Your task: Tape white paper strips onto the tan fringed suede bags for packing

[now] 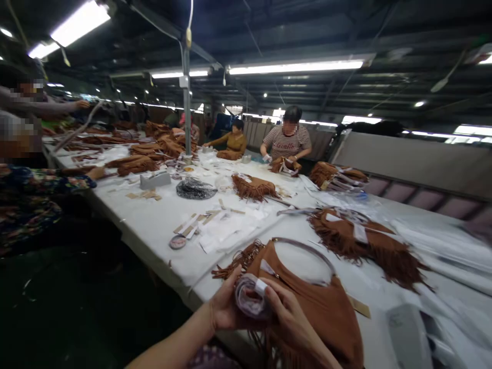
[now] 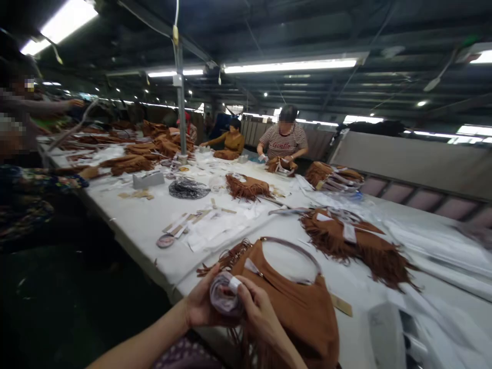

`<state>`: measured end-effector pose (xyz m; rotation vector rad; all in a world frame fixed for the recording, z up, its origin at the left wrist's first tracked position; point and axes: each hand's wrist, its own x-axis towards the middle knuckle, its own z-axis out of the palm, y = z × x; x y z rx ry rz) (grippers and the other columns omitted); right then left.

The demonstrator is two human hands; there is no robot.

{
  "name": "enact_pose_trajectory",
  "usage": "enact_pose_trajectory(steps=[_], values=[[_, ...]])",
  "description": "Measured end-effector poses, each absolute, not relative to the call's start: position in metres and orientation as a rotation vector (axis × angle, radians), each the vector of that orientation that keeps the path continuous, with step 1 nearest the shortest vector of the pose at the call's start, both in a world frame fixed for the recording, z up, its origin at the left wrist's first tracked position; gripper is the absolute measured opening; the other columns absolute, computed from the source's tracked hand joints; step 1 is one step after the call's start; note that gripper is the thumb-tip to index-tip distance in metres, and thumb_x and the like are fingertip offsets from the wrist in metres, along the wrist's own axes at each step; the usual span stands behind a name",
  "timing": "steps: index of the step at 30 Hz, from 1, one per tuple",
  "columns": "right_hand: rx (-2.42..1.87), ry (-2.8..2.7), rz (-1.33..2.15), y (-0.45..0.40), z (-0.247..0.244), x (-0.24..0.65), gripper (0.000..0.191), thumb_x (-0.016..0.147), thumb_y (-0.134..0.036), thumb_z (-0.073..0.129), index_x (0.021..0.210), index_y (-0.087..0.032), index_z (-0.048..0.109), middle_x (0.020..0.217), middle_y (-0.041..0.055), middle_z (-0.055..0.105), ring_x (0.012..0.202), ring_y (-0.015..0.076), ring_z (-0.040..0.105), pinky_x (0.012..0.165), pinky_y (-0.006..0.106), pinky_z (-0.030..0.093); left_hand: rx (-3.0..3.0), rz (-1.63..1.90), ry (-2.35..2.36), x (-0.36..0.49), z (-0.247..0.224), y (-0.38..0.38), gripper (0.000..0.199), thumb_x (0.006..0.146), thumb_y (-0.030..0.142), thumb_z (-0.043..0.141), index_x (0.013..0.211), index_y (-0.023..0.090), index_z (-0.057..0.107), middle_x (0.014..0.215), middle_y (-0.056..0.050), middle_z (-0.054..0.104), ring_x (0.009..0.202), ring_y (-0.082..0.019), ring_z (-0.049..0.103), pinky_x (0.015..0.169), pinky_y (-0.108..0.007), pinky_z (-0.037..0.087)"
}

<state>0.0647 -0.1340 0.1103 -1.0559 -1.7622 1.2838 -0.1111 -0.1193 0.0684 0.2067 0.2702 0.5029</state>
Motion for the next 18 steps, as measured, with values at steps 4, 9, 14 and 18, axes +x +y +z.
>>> enact_pose_trajectory(steps=[4, 9, 14, 18], values=[[-1.109, -1.740, 1.249, -0.131, 0.097, 0.068, 0.049, 0.091, -0.053, 0.045, 0.116, -0.015, 0.062, 0.111, 0.0116, 0.065, 0.099, 0.0242, 0.061, 0.091, 0.038, 0.048, 0.055, 0.555, 0.215, -0.100, 0.057, -0.129, 0.072, 0.074, 0.075, 0.049, 0.097, 0.009, 0.063, 0.096, -0.016, 0.068, 0.093, -0.032, 0.063, 0.089, -0.049, 0.043], [-1.223, -1.758, 1.000, -0.144, 0.068, 0.066, 0.042, 0.094, -0.049, 0.039, 0.115, -0.019, 0.061, 0.108, 0.0095, 0.066, 0.097, 0.0210, 0.061, 0.087, 0.033, 0.050, -0.142, 0.716, 0.370, -0.079, 0.039, -0.137, 0.047, 0.078, 0.058, 0.059, 0.083, 0.011, 0.063, 0.083, -0.011, 0.069, 0.079, -0.025, 0.065, 0.079, -0.040, 0.050], [-1.416, -1.839, 0.575, -0.164, 0.045, 0.064, 0.037, 0.095, -0.042, 0.038, 0.118, -0.024, 0.060, 0.110, 0.0081, 0.065, 0.103, 0.0215, 0.059, 0.093, 0.036, 0.049, -0.217, 0.756, 0.470, -0.075, 0.031, -0.143, 0.039, 0.082, 0.050, 0.059, 0.080, 0.011, 0.062, 0.076, -0.008, 0.070, 0.071, -0.021, 0.066, 0.073, -0.034, 0.052], [-1.492, -1.870, 0.307, -0.179, 0.037, 0.074, 0.044, 0.087, -0.042, 0.054, 0.127, -0.023, 0.054, 0.118, 0.0105, 0.062, 0.105, 0.0244, 0.059, 0.090, 0.037, 0.052, -0.189, 0.723, 0.484, -0.063, 0.032, -0.146, 0.038, 0.085, 0.047, 0.058, 0.081, 0.010, 0.063, 0.074, -0.007, 0.070, 0.065, -0.016, 0.065, 0.065, -0.025, 0.050]])
